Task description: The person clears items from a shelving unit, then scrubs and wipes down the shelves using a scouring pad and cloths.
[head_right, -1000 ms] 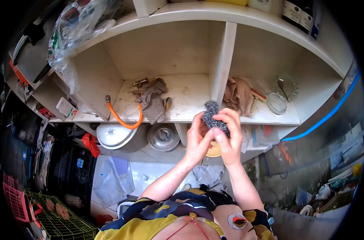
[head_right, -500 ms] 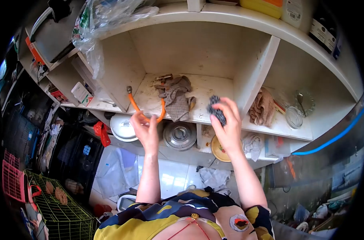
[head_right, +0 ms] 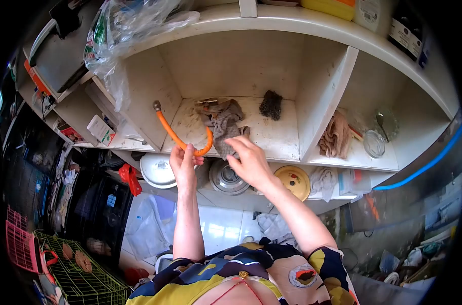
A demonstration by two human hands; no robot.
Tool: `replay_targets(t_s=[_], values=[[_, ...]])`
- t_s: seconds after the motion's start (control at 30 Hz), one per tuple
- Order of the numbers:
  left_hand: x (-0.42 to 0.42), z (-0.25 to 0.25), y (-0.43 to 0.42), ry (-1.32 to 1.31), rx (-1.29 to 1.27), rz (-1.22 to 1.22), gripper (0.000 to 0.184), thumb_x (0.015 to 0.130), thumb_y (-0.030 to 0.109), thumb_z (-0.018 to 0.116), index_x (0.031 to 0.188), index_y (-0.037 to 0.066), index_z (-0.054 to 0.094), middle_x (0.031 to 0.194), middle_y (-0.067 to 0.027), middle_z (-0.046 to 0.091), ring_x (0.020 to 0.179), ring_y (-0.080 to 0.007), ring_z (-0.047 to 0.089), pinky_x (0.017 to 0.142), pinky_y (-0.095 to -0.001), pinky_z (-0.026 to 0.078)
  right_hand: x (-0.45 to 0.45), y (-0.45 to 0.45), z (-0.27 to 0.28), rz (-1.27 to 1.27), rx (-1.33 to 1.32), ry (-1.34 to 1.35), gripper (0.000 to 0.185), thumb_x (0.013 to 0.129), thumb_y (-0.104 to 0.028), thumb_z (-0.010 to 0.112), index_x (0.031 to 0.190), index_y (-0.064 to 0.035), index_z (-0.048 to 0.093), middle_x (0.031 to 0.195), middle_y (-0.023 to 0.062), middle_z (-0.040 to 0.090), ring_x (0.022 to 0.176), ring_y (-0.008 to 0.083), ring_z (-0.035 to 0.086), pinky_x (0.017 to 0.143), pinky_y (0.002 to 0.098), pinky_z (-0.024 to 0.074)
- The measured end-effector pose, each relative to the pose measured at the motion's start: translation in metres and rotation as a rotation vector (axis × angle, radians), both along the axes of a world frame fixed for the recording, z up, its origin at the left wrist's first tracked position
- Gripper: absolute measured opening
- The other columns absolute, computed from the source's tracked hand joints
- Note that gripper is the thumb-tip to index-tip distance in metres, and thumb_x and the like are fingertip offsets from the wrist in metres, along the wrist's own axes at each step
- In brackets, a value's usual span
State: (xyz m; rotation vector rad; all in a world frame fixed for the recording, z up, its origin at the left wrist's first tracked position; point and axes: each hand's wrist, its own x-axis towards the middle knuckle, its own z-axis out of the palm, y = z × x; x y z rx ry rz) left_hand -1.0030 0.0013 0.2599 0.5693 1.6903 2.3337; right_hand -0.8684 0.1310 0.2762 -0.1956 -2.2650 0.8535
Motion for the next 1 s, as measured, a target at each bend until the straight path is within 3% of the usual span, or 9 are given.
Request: replay_targets(t_s=[0.07, 0.17, 0.3, 0.37, 0.47, 0.6, 0.73, 0.87, 1.0], values=[[0.01, 0.02, 0.001, 0.082, 0.006, -0.003, 0.017, 0.091, 0.015, 0.056, 0.092, -0.001, 0.048, 0.077, -0.0075, 0.056, 0.054, -0.012, 0.057, 0.049, -0.0217, 0.047, -0.008, -0.009, 0.003, 0.095, -0.169, -0.087, 0.048, 0.076, 0.001, 0.062, 0.123, -0.0021, 0.051, 0.107, 0.0135, 0.058, 0.082, 0.0179, 0.062, 0.068, 0.0275, 0.0527], [0.027, 0.035, 0.002, 0.216, 0.069, -0.045, 0.017, 0.09, 0.01, 0.057, 0.098, -0.001, 0.046, 0.082, -0.008, 0.056, 0.057, -0.0106, 0.057, 0.051, -0.0214, 0.048, -0.023, -0.022, 0.0, 0.122, -0.165, -0.028, 0.062, 0.073, 0.0, 0.066, 0.131, -0.0055, 0.044, 0.112, 0.014, 0.056, 0.08, 0.0189, 0.063, 0.069, 0.0286, 0.0533], [0.046, 0.038, 0.005, 0.269, 0.128, -0.092, 0.017, 0.089, 0.006, 0.057, 0.099, -0.002, 0.045, 0.084, -0.0081, 0.058, 0.062, -0.0094, 0.058, 0.056, -0.0209, 0.049, -0.037, -0.031, 0.009, 0.087, -0.473, -0.077, 0.044, 0.074, -0.002, 0.067, 0.115, -0.0053, 0.053, 0.104, 0.0117, 0.061, 0.082, 0.0147, 0.06, 0.068, 0.0261, 0.0508], [0.047, 0.036, 0.007, 0.401, 0.04, -0.095, 0.018, 0.089, 0.004, 0.058, 0.101, -0.002, 0.046, 0.087, -0.0092, 0.059, 0.068, -0.0098, 0.059, 0.061, -0.0207, 0.049, -0.043, -0.032, 0.001, 0.029, -0.454, 0.057, 0.028, 0.074, -0.005, 0.068, 0.098, -0.0027, 0.054, 0.097, 0.0163, 0.064, 0.098, 0.0234, 0.062, 0.081, 0.0296, 0.0494], [0.063, 0.042, 0.011, 0.691, -0.052, -0.077, 0.019, 0.081, 0.0, 0.064, 0.096, -0.002, 0.054, 0.091, -0.0105, 0.06, 0.082, -0.0193, 0.061, 0.072, -0.029, 0.049, -0.028, -0.033, 0.01, 0.093, -0.758, 0.207, 0.012, 0.081, -0.004, 0.062, 0.083, -0.0046, 0.05, 0.105, 0.0174, 0.062, 0.107, 0.0234, 0.058, 0.09, 0.0344, 0.047], [0.094, 0.035, 0.013, 1.015, -0.006, -0.318, 0.027, 0.068, 0.001, 0.073, 0.091, 0.0, 0.058, 0.092, -0.0139, 0.059, 0.085, -0.0318, 0.058, 0.076, -0.0392, 0.048, 0.014, -0.019, 0.0, 0.232, -0.889, 0.442, 0.011, 0.084, -0.006, 0.057, 0.088, -0.0031, 0.047, 0.115, 0.0234, 0.057, 0.106, 0.029, 0.058, 0.086, 0.0338, 0.048], [0.132, 0.044, 0.012, 1.055, 0.112, -0.477, 0.029, 0.07, 0.009, 0.075, 0.094, 0.001, 0.059, 0.092, -0.0136, 0.06, 0.083, -0.0291, 0.059, 0.073, -0.037, 0.048, 0.109, -0.018, -0.021, 0.075, -0.842, 0.449, 0.031, 0.095, -0.03, 0.047, 0.094, 0.0016, 0.05, 0.107, 0.0284, 0.058, 0.094, 0.0305, 0.062, 0.079, 0.0396, 0.0515], [0.176, 0.024, 0.027, 1.057, 0.075, -0.617, 0.016, 0.079, 0.002, 0.064, 0.093, -0.001, 0.059, 0.089, -0.0133, 0.06, 0.08, -0.0264, 0.058, 0.073, -0.0336, 0.047, 0.233, -0.047, -0.043, -0.132, -1.069, 0.582, 0.026, 0.094, -0.023, 0.047, 0.096, 0.0029, 0.052, 0.097, 0.0248, 0.062, 0.078, 0.0296, 0.065, 0.063, 0.0347, 0.0524], [0.26, -0.005, 0.045, 0.912, 0.086, -0.928, 0.007, 0.087, -0.001, 0.054, 0.092, -0.003, 0.056, 0.086, -0.0111, 0.056, 0.079, -0.0214, 0.055, 0.074, -0.0305, 0.047, 0.351, -0.102, -0.09, -0.633, -1.011, 0.581, 0.026, 0.093, -0.022, 0.048, 0.089, 0.0012, 0.058, 0.08, 0.0119, 0.063, 0.063, 0.0161, 0.062, 0.056, 0.0269, 0.0491]])
